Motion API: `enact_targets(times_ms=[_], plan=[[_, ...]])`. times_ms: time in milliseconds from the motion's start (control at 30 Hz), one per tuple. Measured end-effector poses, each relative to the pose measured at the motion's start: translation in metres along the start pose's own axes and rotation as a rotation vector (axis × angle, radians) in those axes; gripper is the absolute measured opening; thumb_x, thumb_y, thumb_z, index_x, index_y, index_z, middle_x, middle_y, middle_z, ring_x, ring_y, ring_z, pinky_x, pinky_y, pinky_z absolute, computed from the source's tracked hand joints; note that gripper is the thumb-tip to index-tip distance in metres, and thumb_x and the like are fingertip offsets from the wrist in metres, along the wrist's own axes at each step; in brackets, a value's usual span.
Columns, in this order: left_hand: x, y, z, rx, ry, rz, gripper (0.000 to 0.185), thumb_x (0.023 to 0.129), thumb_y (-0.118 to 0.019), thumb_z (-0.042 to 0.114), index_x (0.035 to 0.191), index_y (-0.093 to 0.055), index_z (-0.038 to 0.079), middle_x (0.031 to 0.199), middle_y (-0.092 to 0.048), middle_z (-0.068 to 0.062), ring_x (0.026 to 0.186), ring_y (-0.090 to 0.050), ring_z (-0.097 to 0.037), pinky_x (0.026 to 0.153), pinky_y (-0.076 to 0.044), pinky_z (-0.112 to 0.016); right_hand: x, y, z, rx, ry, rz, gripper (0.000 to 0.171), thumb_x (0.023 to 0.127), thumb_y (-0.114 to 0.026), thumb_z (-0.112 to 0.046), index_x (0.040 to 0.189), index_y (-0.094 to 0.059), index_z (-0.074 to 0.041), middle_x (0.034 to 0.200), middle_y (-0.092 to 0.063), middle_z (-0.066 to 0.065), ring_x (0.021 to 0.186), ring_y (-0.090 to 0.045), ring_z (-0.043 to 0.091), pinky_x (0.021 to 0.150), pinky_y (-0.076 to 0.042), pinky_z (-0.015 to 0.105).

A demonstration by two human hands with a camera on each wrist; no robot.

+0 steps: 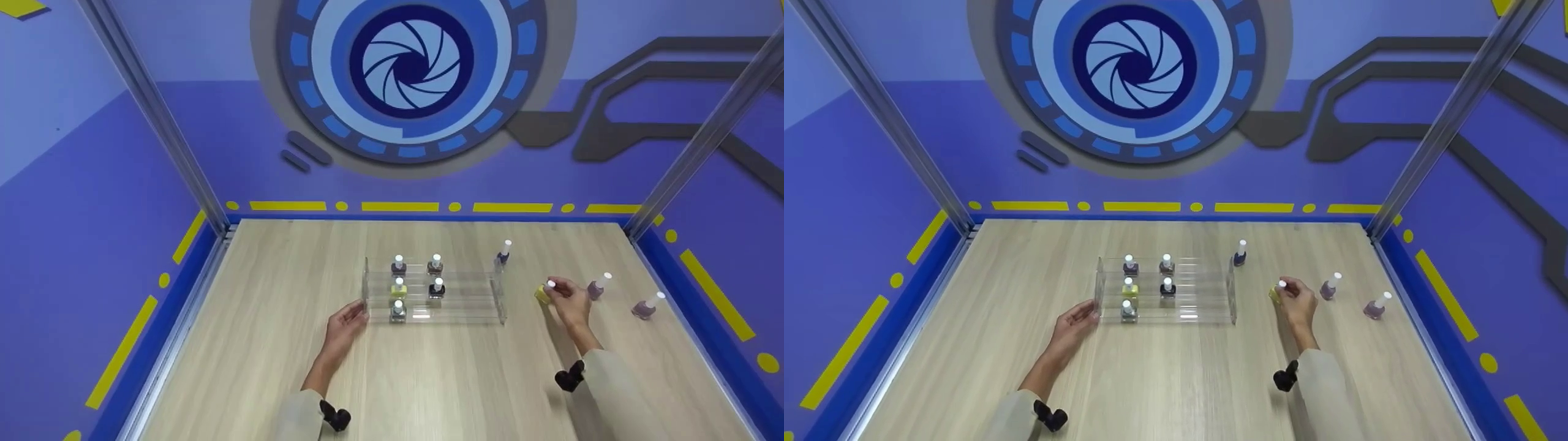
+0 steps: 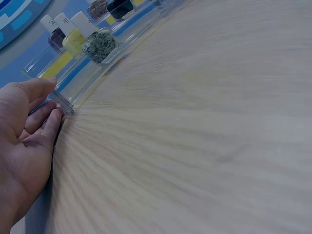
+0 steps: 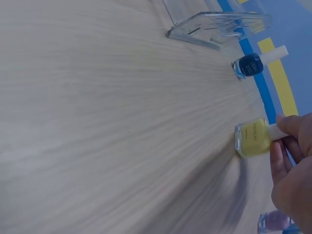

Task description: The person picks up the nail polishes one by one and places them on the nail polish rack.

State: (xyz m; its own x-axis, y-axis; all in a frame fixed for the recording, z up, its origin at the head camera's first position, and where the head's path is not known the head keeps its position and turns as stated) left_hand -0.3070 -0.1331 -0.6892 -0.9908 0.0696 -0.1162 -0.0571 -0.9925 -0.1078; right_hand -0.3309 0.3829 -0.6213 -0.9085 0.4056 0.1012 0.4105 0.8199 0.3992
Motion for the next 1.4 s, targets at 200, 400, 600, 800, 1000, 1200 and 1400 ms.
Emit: enact_targets(times_ms=[200, 400, 600, 800, 1000, 1200, 1400], plan=[[0.0, 0.003, 0.002, 0.009, -0.002, 0.015, 0.049, 0.102, -0.062, 0.011, 0.146, -0.049, -0.004, 0.154, -0.049, -0.023, 0.147, -0.044, -0.037, 0.114, -0.049, -0.029, -0.004, -0.001, 0.004, -0.02, -0.061, -0.099, 0.036, 0.096, -0.07, -0.007, 0.129, -0.065, 0.006, 0.129, -0.068, 0.027, 0.083, -0.057, -0.016, 0.075, -0.051, 0.002], [0.0, 0.001, 0.003, -0.002, -0.005, 0.006, 0.049, 0.102, -0.062, 0.011, 0.146, -0.049, -0.004, 0.153, -0.05, -0.022, 0.146, -0.045, -0.036, 0.111, -0.05, -0.025, -0.011, 0.006, 0.002, -0.061, -0.039, -0.164, 0.037, 0.097, -0.071, -0.013, 0.13, -0.066, 0.003, 0.131, -0.067, 0.026, 0.086, -0.059, -0.015, 0.076, -0.051, 0.003], [-0.001, 0.002, 0.001, 0.022, -0.003, 0.006, 0.048, 0.103, -0.06, 0.012, 0.147, -0.049, -0.003, 0.154, -0.049, -0.022, 0.146, -0.046, -0.037, 0.112, -0.05, -0.029, -0.019, 0.017, -0.012, -0.034, 0.016, -0.186, 0.038, 0.096, -0.073, -0.016, 0.128, -0.067, 0.005, 0.124, -0.072, 0.02, 0.089, -0.063, -0.011, 0.078, -0.053, 0.005], [-0.002, 0.003, 0.001, 0.026, -0.008, 0.012, 0.048, 0.102, -0.062, 0.012, 0.147, -0.05, -0.002, 0.155, -0.049, -0.022, 0.147, -0.044, -0.037, 0.114, -0.049, -0.031, -0.025, 0.02, -0.033, 0.043, 0.048, -0.202, 0.039, 0.095, -0.074, -0.014, 0.126, -0.066, 0.007, 0.109, -0.077, -0.006, 0.09, -0.065, -0.01, 0.08, -0.055, 0.007], [-0.002, 0.0, -0.001, 0.024, -0.033, 0.006, 0.051, 0.102, -0.063, 0.012, 0.146, -0.048, -0.007, 0.152, -0.049, -0.027, 0.145, -0.045, -0.04, 0.109, -0.051, -0.025, -0.032, 0.015, -0.054, 0.101, 0.111, -0.239, 0.037, 0.094, -0.073, -0.009, 0.126, -0.066, 0.009, 0.113, -0.077, 0.001, 0.092, -0.066, -0.009, 0.081, -0.056, 0.008], [-0.001, -0.001, -0.002, 0.0, -0.043, 0.008, 0.051, 0.101, -0.064, 0.011, 0.145, -0.048, -0.009, 0.152, -0.049, -0.028, 0.145, -0.046, -0.04, 0.106, -0.052, -0.021, -0.041, -0.001, -0.072, 0.089, 0.155, -0.318, 0.035, 0.095, -0.072, -0.011, 0.126, -0.068, 0.005, 0.122, -0.073, 0.017, 0.096, -0.067, -0.006, 0.084, -0.056, 0.009], [0.0, -0.001, 0.001, -0.006, -0.047, -0.003, 0.05, 0.101, -0.063, 0.01, 0.146, -0.048, -0.008, 0.153, -0.049, -0.028, 0.144, -0.047, -0.04, 0.108, -0.052, -0.024, -0.047, -0.021, -0.084, 0.126, 0.2, -0.373, 0.032, 0.093, -0.075, -0.01, 0.122, -0.071, 0.004, 0.123, -0.071, 0.026, 0.097, -0.069, -0.003, 0.085, -0.057, 0.011]])
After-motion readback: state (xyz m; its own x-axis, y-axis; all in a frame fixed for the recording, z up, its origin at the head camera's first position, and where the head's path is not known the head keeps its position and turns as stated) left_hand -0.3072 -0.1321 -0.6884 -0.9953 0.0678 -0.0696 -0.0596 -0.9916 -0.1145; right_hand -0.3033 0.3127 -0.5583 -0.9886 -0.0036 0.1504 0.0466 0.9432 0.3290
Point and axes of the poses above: each hand's wrist, its own x-axis towards the middle knuckle, its own y-axis out of the back of the hand, z = x × y, the point moved 7 cm from there along x, towards the middle knuckle
